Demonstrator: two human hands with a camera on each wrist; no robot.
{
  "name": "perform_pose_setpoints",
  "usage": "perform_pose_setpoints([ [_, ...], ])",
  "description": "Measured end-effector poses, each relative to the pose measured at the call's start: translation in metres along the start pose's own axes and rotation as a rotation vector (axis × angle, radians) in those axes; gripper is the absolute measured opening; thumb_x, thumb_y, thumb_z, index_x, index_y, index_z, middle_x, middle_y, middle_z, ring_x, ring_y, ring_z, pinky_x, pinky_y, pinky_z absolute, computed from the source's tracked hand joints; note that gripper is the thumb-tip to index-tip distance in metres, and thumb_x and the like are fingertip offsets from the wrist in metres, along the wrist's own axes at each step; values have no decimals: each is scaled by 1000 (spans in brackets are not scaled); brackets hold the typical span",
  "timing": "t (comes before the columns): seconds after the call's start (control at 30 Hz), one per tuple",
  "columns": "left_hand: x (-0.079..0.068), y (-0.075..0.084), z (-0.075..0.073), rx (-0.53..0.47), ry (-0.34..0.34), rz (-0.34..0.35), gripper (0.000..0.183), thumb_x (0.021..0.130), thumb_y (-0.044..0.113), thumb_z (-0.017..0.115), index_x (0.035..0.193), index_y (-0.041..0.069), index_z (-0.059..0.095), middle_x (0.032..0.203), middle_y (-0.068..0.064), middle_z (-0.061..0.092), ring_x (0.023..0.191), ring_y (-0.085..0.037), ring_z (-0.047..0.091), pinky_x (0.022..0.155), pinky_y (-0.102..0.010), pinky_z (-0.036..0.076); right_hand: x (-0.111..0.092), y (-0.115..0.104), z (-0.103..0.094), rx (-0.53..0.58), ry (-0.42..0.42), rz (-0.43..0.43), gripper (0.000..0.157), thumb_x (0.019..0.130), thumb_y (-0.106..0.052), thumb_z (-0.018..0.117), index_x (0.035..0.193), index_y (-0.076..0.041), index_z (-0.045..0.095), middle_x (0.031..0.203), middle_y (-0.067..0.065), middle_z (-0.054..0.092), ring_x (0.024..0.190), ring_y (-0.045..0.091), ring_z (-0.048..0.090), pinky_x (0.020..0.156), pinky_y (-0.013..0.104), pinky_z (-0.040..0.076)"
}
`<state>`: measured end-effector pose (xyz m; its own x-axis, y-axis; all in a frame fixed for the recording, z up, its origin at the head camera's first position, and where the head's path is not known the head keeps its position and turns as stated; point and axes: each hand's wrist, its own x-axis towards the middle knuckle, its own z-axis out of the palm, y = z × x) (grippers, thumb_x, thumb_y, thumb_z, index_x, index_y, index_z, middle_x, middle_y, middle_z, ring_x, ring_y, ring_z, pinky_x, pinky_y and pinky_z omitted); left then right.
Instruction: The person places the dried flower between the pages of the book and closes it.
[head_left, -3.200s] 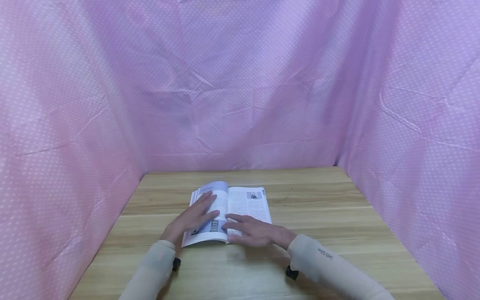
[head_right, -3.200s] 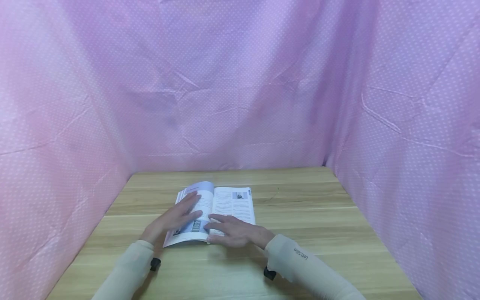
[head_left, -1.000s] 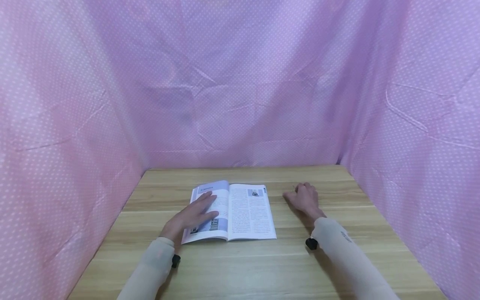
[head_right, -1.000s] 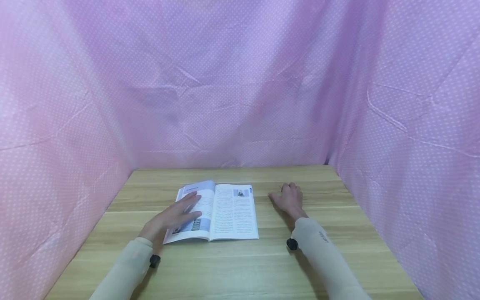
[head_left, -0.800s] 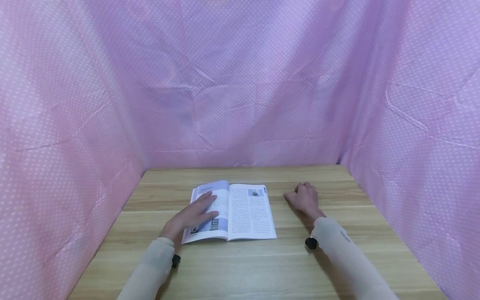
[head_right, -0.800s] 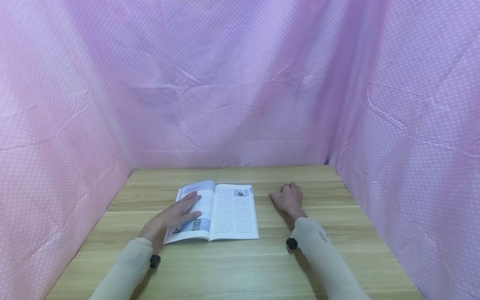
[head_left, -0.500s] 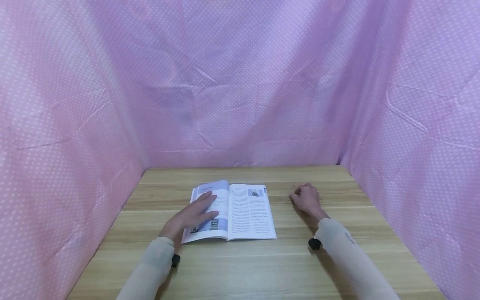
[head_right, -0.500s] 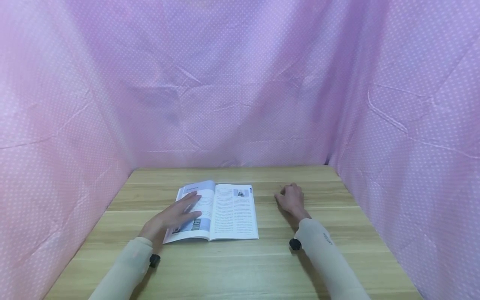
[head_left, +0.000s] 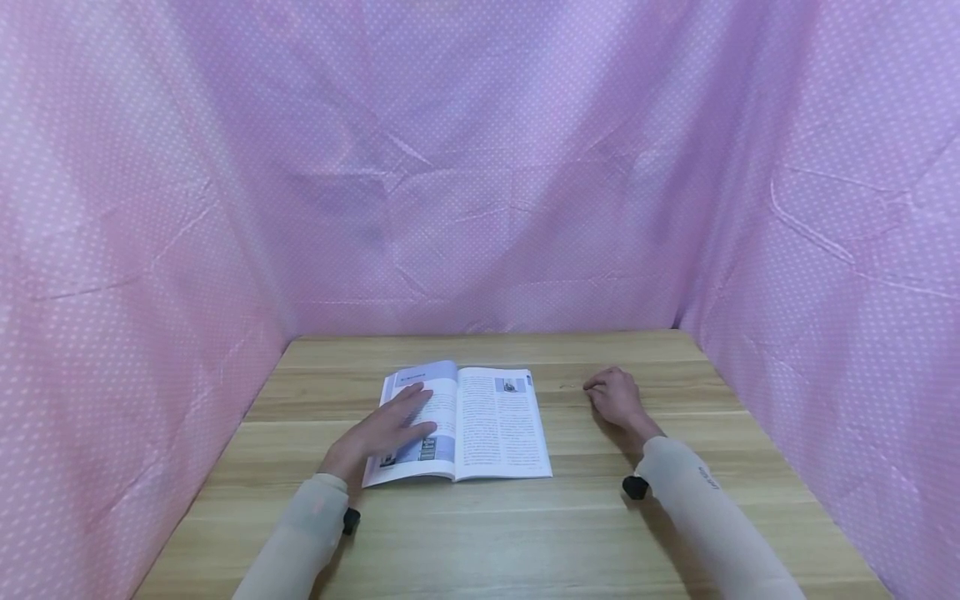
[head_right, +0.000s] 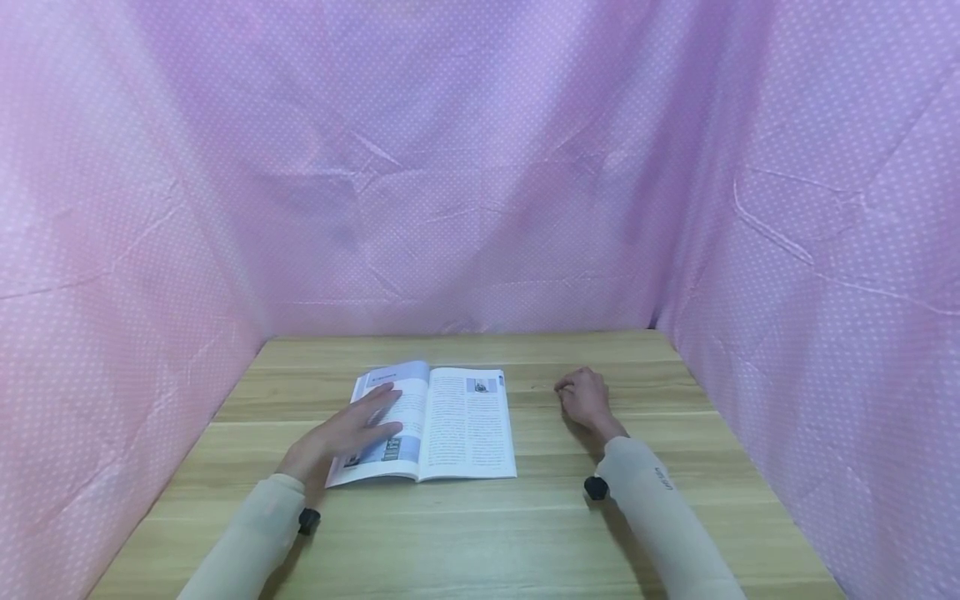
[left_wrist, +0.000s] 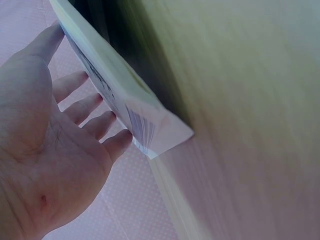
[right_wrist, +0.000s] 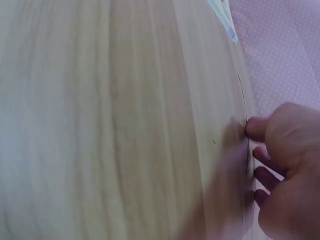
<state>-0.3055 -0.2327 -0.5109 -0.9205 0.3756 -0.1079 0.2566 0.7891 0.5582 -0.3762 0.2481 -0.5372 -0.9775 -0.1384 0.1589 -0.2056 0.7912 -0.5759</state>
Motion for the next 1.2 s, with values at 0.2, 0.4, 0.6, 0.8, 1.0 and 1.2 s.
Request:
perform_pose_setpoints([
  [0.2, -1, 1, 0, -15, 6, 8, 86, 111, 65, 61, 180, 23, 32, 192, -12, 16, 179, -42, 13, 139, -78, 17, -1, 1, -1, -19, -25, 29, 14, 108, -11, 73, 113, 0, 81, 136, 30, 69, 133, 51, 63, 120, 70, 48],
  [0.4, 0, 3, 0, -13, -4, 11, 86, 112, 63, 60, 181, 21, 30, 193, -13, 14, 179, -43, 11, 141, -75, 18, 3, 1, 1, -117, -31, 4, 15, 109, -11, 72, 107, 2, 79, 127, 30, 69, 125, 49, 64, 118, 69, 49],
  [0.6, -1, 4, -1, -5, -2, -8, 84, 113, 59, 61, 181, 21, 30, 193, -12, 14, 179, -42, 11, 141, -74, 19, 5, -3, 3, -199, -54, -18, 19, 111, -12, 67, 102, 1, 77, 124, 27, 69, 120, 47, 63, 115, 68, 49],
  [0.8, -3, 4, 0, -29, 0, -18, 85, 112, 60, 62, 181, 24, 30, 193, -10, 13, 180, -41, 9, 142, -74, 17, 4, -3, 4, -246, -56, -39, 17, 110, -9, 64, 103, 3, 74, 118, 24, 67, 109, 43, 61, 105, 64, 52],
  [1.0, -3, 5, 0, -34, -15, -31, 85, 112, 60, 62, 181, 24, 29, 193, -9, 12, 180, -40, 8, 142, -75, 16, 2, 0, 4, -227, -55, -32, 16, 111, -9, 62, 104, 1, 72, 117, 23, 67, 109, 41, 62, 106, 62, 53],
  [1.2, -3, 5, -1, -24, -2, -17, 84, 112, 59, 61, 181, 22, 29, 193, -11, 13, 180, -42, 9, 141, -76, 17, 7, 2, -1, -137, -45, -13, 20, 115, -8, 58, 106, 3, 72, 108, 19, 71, 101, 36, 69, 99, 59, 61],
])
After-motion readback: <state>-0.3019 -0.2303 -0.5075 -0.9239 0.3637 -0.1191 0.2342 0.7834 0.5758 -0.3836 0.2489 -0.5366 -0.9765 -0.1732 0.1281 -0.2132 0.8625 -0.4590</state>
